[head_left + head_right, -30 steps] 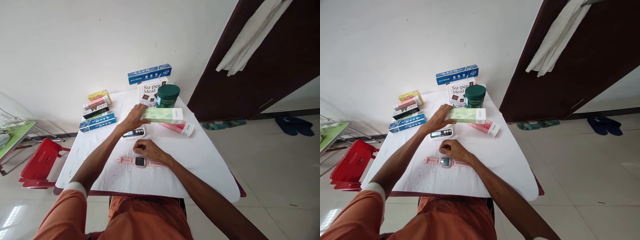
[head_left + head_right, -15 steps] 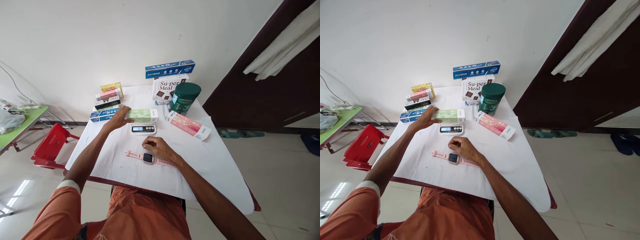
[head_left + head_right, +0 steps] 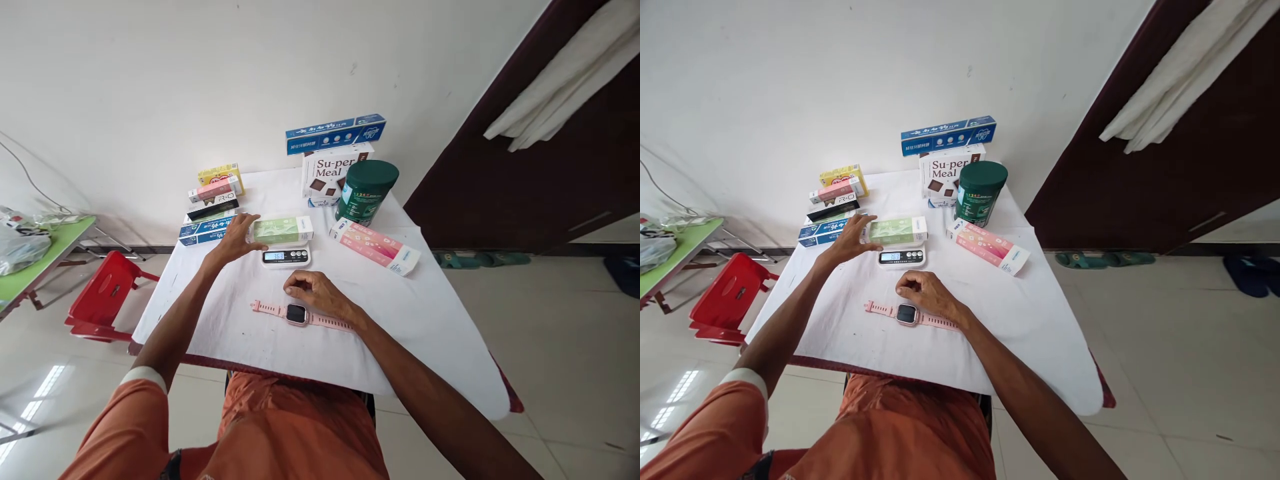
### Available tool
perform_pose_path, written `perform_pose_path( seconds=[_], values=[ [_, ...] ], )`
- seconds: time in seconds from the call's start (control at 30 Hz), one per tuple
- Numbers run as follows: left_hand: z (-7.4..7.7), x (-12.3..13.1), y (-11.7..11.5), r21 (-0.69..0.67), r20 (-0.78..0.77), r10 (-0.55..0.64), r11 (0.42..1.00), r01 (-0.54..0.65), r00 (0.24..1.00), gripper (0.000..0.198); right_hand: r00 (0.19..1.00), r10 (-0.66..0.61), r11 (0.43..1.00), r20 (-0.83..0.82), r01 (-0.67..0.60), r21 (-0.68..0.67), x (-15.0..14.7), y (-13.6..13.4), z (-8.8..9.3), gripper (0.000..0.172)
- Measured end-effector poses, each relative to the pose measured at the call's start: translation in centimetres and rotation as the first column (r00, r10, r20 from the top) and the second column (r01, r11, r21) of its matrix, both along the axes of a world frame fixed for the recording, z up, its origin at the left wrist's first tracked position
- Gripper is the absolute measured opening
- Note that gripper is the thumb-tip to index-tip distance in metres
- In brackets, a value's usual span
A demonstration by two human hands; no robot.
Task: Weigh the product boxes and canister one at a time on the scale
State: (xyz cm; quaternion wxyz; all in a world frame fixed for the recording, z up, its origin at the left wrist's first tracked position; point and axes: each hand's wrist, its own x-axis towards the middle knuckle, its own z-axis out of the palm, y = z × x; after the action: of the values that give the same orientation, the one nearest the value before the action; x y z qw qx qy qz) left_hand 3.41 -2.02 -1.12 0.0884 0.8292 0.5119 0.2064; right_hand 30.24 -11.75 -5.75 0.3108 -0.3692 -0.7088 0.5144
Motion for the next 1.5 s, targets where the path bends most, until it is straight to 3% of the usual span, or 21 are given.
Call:
perform_pose_path(
  seconds=[0.1, 0.23, 0.37, 0.73, 0.83, 0.97, 1.07, 1.13, 1.33, 1.4, 1.5],
  values=[
    [-1.4, -0.1, -2.0, 0.196, 0.223, 0.116, 0.967, -0.161, 0.968, 0.062, 1.000, 0.005, 1.000, 0.005, -0.005, 0.014, 0.0, 0.0, 0.0, 0.018],
    [-4.1, -0.1, -4.1, 0.319, 0.512, 0.262, 0.826, -0.464, 0.818, 0.048, 1.000, 0.007, 1.000, 0.009, -0.007, 0.016, 0.0, 0.0, 0.0, 0.018],
    [-5.4, -0.1, -4.2, 0.350, 0.577, 0.228, 0.799, -0.490, 0.784, 0.049, 1.000, 0.005, 1.000, 0.002, -0.005, 0.015, 0.0, 0.0, 0.0, 0.020],
    [-5.9, -0.3, -4.0, 0.341, 0.541, 0.250, 0.808, -0.481, 0.803, 0.053, 1.000, 0.006, 1.000, 0.005, -0.006, 0.003, 0.0, 0.0, 0.2, 0.021],
    [-5.4, 0.2, -4.0, 0.366, 0.436, 0.220, 0.843, -0.395, 0.873, 0.062, 1.000, 0.006, 1.000, 0.014, -0.006, 0.013, 0.0, 0.0, 0.0, 0.020],
    [-3.6, 2.0, -3.3, 0.355, 0.139, 0.132, 0.919, -0.174, 0.981, 0.070, 0.999, 0.007, 0.999, 0.035, -0.008, 0.037, 0.0, 0.1, -0.3, 0.021],
    [-2.0, 3.3, -2.1, 0.241, -0.104, 0.036, 0.970, -0.010, 0.994, 0.067, 0.999, 0.009, 0.999, 0.047, -0.011, 0.035, 0.0, 0.0, -0.2, 0.024],
    [-1.1, 3.9, -1.0, 0.143, -0.198, 0.007, 0.990, 0.022, 0.980, 0.065, 0.998, 0.012, 1.000, 0.062, -0.014, 0.026, 0.0, 0.0, -0.1, 0.025],
    [0.5, 3.2, 0.9, -0.014, -0.186, -0.036, 0.999, 0.034, 0.982, 0.050, 0.997, 0.012, 1.000, 0.074, -0.013, 0.006, 0.1, -0.1, -0.1, 0.025],
    [1.3, 1.7, 1.0, 0.010, -0.132, -0.031, 0.999, 0.033, 0.991, 0.049, 0.997, 0.014, 1.000, 0.071, -0.014, 0.004, 0.1, -0.1, -0.1, 0.025],
    [2.8, -1.9, 1.2, 0.055, -0.086, 0.072, 0.996, -0.067, 0.994, 0.053, 0.997, 0.013, 1.000, 0.070, -0.014, 0.011, 0.1, -0.1, -0.2, 0.024]
  ],
)
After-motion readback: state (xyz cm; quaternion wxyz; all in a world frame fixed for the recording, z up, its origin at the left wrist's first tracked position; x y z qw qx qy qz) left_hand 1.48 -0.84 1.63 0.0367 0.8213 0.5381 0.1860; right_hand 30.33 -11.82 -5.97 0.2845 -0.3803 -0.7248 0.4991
